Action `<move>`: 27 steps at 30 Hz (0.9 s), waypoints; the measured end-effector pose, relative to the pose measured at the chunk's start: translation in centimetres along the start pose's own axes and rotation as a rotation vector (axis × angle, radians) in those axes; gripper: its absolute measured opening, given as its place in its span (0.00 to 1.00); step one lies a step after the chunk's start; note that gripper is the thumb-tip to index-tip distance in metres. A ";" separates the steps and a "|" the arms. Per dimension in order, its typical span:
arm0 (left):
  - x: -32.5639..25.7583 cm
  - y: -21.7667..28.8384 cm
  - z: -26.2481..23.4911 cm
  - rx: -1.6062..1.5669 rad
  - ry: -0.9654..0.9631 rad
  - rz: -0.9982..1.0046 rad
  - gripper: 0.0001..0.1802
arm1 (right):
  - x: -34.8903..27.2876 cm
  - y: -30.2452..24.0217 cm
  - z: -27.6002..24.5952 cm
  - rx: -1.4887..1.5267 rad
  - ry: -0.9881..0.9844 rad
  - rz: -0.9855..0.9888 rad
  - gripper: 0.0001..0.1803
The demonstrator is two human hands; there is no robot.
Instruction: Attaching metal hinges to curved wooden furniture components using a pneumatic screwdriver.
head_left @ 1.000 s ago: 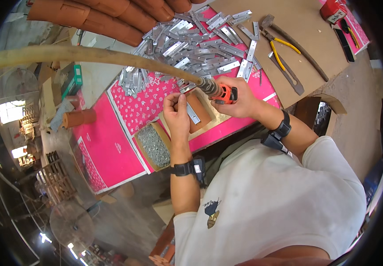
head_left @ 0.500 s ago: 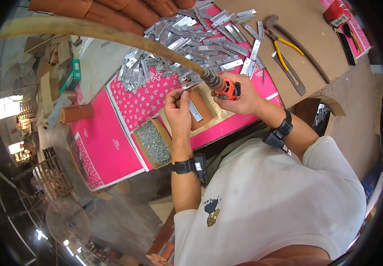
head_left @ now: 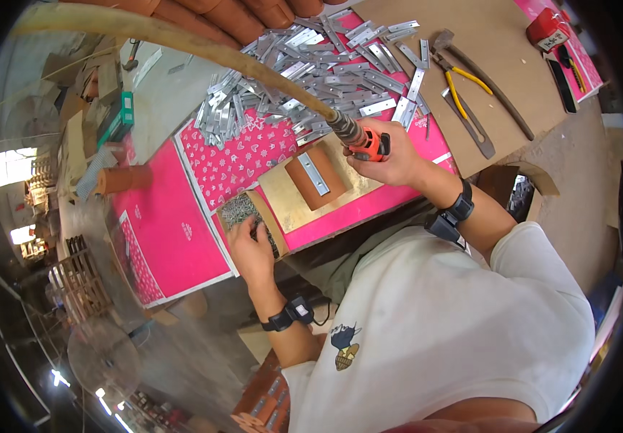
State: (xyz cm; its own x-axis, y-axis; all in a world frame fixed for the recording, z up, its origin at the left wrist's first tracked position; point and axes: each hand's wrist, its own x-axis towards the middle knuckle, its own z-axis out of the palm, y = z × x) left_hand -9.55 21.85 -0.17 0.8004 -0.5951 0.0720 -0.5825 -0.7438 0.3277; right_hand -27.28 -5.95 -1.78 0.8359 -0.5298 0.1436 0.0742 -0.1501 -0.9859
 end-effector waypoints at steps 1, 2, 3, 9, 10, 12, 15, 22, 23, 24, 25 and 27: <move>-0.3 -0.3 0.2 0.000 0.006 -0.005 0.10 | 0.1 -0.2 -0.1 -0.006 -0.010 0.001 0.15; -0.3 -0.2 0.4 0.024 0.039 0.025 0.10 | 0.2 -0.3 -0.1 -0.009 -0.013 -0.004 0.15; -0.4 -0.2 0.5 0.049 0.073 0.054 0.09 | 0.1 -0.6 -0.1 -0.019 -0.019 0.007 0.14; 0.4 -0.2 0.8 -0.021 0.033 0.056 0.05 | -0.4 -0.3 0.4 -0.026 0.015 -0.008 0.13; 0.6 -0.4 0.9 -0.016 0.031 0.093 0.05 | -0.8 -0.4 0.0 -0.018 0.033 0.022 0.13; 0.8 -2.1 1.3 -0.013 0.024 0.091 0.05 | -0.6 1.1 0.7 -0.039 0.025 0.000 0.12; -0.2 -1.3 0.1 -0.020 -0.040 -0.035 0.05 | -0.5 0.7 0.8 -0.032 0.016 -0.036 0.11; -0.5 -1.9 1.0 -0.053 0.239 -0.019 0.08 | -0.3 -0.4 0.8 0.101 0.073 -0.034 0.13; -0.7 -2.2 0.9 -0.041 0.241 -0.027 0.08 | -0.3 -0.7 0.9 0.101 0.068 -0.027 0.13; -0.8 -2.2 0.9 -0.107 0.227 -0.042 0.06 | -0.2 -0.4 0.8 0.116 0.062 -0.028 0.13; -0.9 -2.3 0.8 -0.174 0.213 -0.056 0.05 | -0.2 -0.2 0.7 0.090 0.065 -0.043 0.13; -1.2 -2.4 0.6 -0.176 0.166 -0.084 0.05 | -0.2 0.1 0.8 0.073 0.061 -0.056 0.12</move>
State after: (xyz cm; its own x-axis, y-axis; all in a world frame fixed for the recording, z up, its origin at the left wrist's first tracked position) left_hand -9.16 24.13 -1.59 0.8657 -0.4647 0.1860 -0.4909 -0.7158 0.4967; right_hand -27.03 -5.20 -1.97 0.7946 -0.5728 0.2014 0.1613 -0.1207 -0.9795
